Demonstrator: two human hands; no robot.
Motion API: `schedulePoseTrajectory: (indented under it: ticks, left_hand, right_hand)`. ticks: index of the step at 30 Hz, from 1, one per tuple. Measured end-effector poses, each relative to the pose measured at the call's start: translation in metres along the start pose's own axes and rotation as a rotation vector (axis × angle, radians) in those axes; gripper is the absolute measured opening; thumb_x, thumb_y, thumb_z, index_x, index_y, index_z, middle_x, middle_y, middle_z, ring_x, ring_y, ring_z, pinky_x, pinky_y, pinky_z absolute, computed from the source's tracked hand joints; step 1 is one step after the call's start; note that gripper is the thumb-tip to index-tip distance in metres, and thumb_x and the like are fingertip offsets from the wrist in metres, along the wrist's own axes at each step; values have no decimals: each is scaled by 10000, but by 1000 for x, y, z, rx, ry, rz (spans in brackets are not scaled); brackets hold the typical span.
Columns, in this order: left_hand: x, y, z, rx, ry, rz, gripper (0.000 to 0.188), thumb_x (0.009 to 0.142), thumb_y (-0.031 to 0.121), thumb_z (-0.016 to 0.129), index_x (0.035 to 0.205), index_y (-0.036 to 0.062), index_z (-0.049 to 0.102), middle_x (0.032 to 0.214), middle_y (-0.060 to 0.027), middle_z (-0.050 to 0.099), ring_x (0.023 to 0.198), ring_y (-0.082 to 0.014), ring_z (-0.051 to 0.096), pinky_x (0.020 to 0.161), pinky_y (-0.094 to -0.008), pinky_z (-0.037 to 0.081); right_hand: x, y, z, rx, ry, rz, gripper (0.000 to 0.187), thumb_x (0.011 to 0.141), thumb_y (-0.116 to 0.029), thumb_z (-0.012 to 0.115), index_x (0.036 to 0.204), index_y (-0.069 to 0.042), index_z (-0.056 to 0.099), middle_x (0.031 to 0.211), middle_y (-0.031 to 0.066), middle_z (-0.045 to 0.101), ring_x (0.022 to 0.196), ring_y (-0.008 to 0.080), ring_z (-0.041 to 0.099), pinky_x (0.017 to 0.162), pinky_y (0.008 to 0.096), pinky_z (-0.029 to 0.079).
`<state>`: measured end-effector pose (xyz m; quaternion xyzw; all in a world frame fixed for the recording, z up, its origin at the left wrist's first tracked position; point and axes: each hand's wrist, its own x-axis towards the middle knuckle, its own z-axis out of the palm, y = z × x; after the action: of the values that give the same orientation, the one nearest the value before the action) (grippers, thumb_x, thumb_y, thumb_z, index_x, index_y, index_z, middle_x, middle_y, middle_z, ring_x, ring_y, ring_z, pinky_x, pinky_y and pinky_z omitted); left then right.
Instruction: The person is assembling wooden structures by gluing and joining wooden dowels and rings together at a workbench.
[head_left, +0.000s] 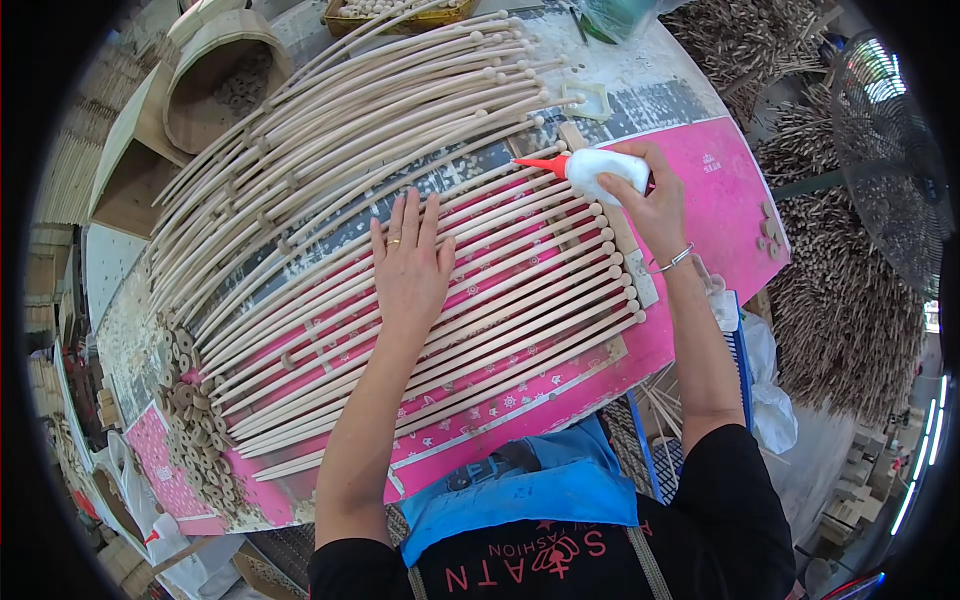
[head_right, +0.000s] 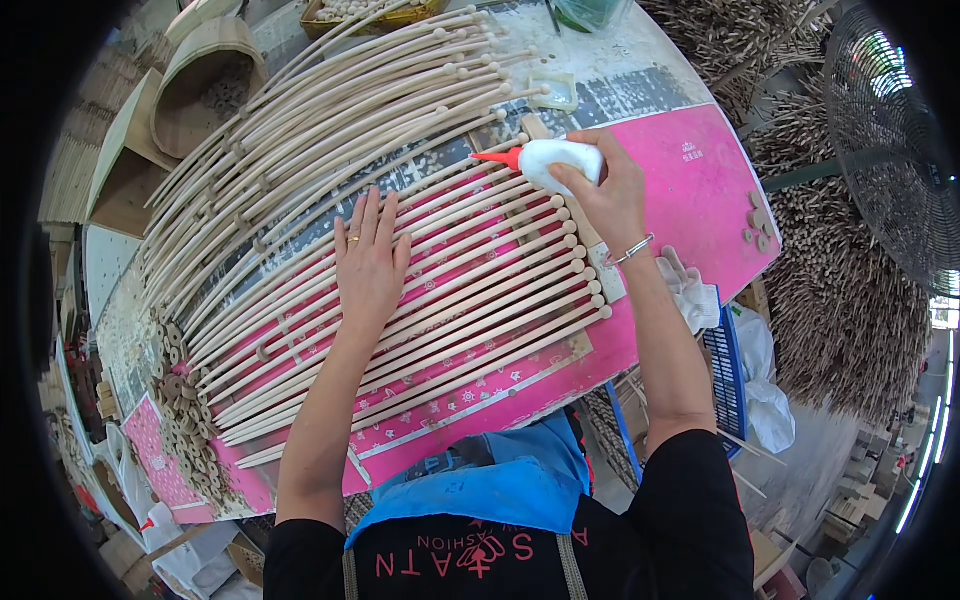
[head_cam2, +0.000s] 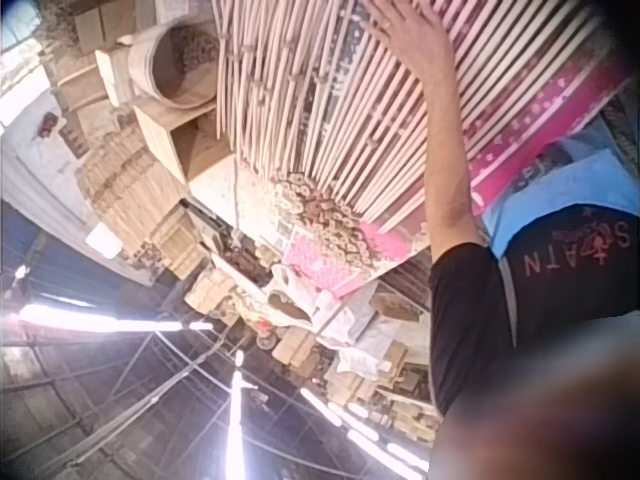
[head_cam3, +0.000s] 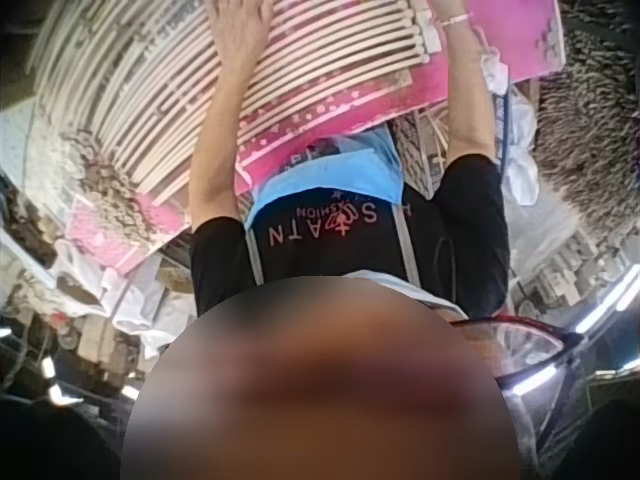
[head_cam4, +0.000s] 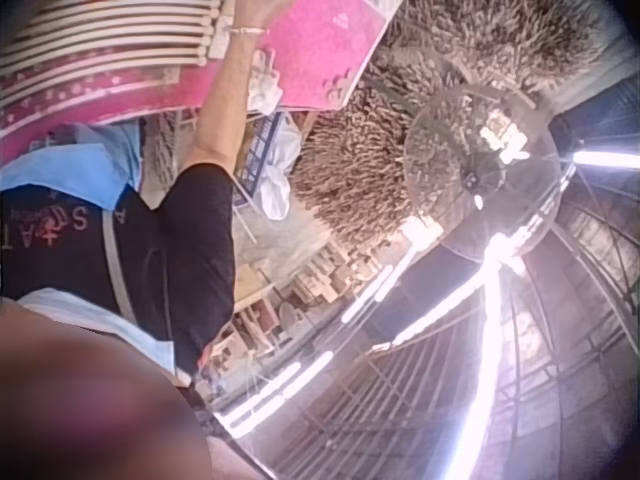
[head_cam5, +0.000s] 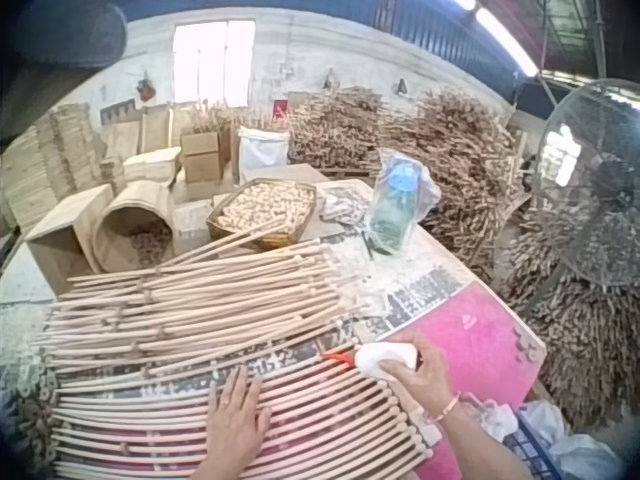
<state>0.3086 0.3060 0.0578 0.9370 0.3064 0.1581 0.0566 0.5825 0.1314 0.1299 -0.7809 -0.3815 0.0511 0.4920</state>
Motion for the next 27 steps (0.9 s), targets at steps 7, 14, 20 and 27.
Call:
schedulePoseTrajectory:
  ticks: [7,14,20,27]
  left_hand:
    - [0,-1,1,14,3,0,596,1054,335,583,1601,143,447,1661,-118,421,1544,-292,375,1288,-539,206]
    - [0,-1,2,16,13,23,607,1044,342,591,1594,127,451,1650,-141,427,1535,-296,384,1283,-555,214]
    - [0,-1,-1,5,4,10,584,1063,323,564,1604,144,440,1659,-134,419,1541,-307,375,1279,-546,218]
    - [1,0,0,15,-3,6,581,1063,310,558,1606,142,436,1659,-137,416,1537,-312,379,1279,-546,217]
  right_hand:
    - [-3,0,0,-7,-1,-2,352,836,-129,868,1141,-41,715,1018,86,761,908,152,715,787,306,564]
    - [-10,0,-7,33,10,63,380,840,-137,870,1162,-36,694,1011,78,751,911,146,709,783,300,560]
    - [-17,1,-9,34,22,40,392,838,-157,876,1161,-33,691,1004,70,741,905,142,698,778,299,555]
    - [-22,6,-6,-30,9,63,394,825,-189,873,1153,-54,700,1016,92,751,897,185,718,779,332,564]
